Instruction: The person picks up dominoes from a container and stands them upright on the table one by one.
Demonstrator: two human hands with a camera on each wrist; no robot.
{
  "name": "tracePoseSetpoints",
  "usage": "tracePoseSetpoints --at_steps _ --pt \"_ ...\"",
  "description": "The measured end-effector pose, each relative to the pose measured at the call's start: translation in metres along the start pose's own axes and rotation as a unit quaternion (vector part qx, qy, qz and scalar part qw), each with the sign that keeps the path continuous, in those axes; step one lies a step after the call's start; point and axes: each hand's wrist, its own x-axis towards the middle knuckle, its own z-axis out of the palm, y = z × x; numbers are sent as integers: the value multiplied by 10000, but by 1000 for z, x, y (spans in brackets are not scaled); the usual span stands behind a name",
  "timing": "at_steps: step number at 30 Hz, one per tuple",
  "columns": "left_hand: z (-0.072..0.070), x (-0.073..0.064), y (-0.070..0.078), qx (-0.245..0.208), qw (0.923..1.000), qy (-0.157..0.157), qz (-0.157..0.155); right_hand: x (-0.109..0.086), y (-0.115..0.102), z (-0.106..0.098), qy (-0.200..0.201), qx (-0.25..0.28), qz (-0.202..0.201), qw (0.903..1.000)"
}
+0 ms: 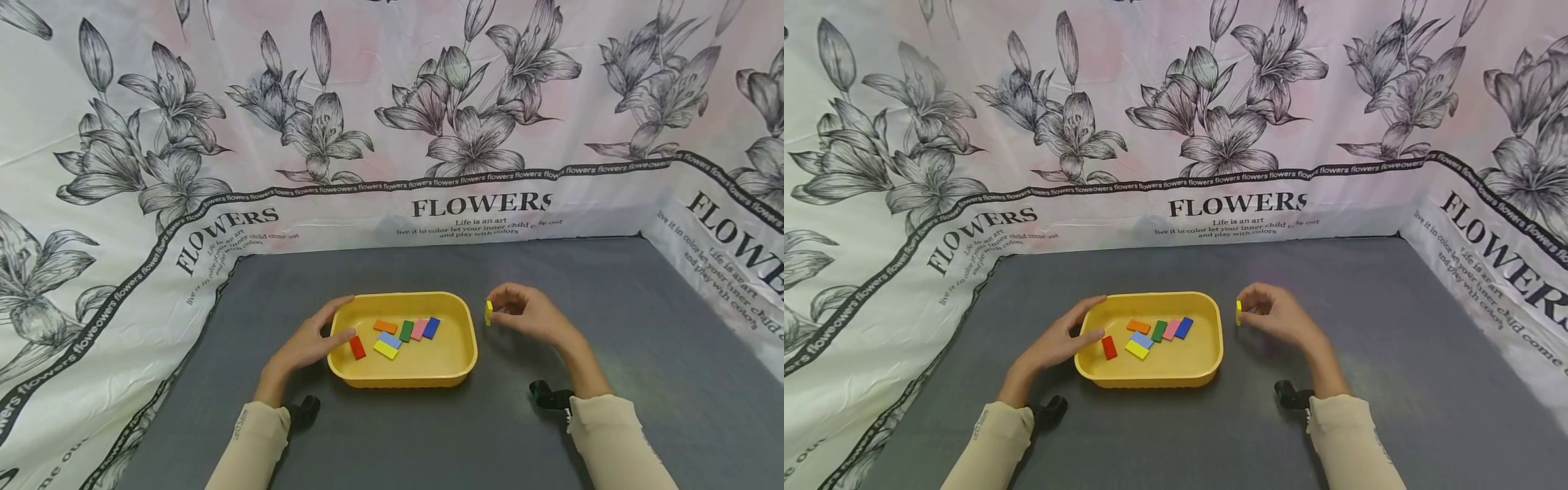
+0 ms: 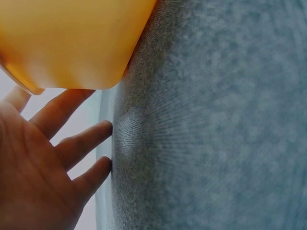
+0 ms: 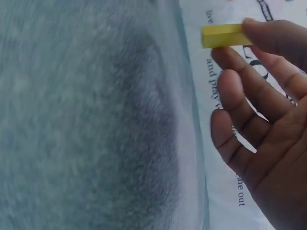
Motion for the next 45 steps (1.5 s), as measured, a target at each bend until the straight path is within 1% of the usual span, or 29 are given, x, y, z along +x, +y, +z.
tracePoseSetpoints --at_steps 4,9,12,17,24,29,32,39,45 --pt "0 0 0 -5 10000 24 5 0 6 -1 -316 -247 -15 9992" --pt "-1 1 0 -20 10000 24 31 1 8 -1 -522 -308 61 9981" --pt "-2 1 0 -7 10000 19 25 2 9 0 -588 -278 140 9978" --pt "-3 2 2 22 10000 11 -12 2 11 0 -665 -228 101 9975" --pt "-2 2 1 45 10000 24 -9 1 10 0 -781 -262 247 9963" --pt "-1 2 1 70 10000 26 10 0 8 -1 -871 -191 193 9958" --pt "-1 1 1 72 10000 13 5 -1 7 -3 -862 -251 170 9958" --pt "0 1 1 72 10000 9 -6 -4 -2 -8 -594 -668 211 9958" --pt "1 1 0 69 10000 20 -10 -3 -10 -8 -400 -993 -28 9942"
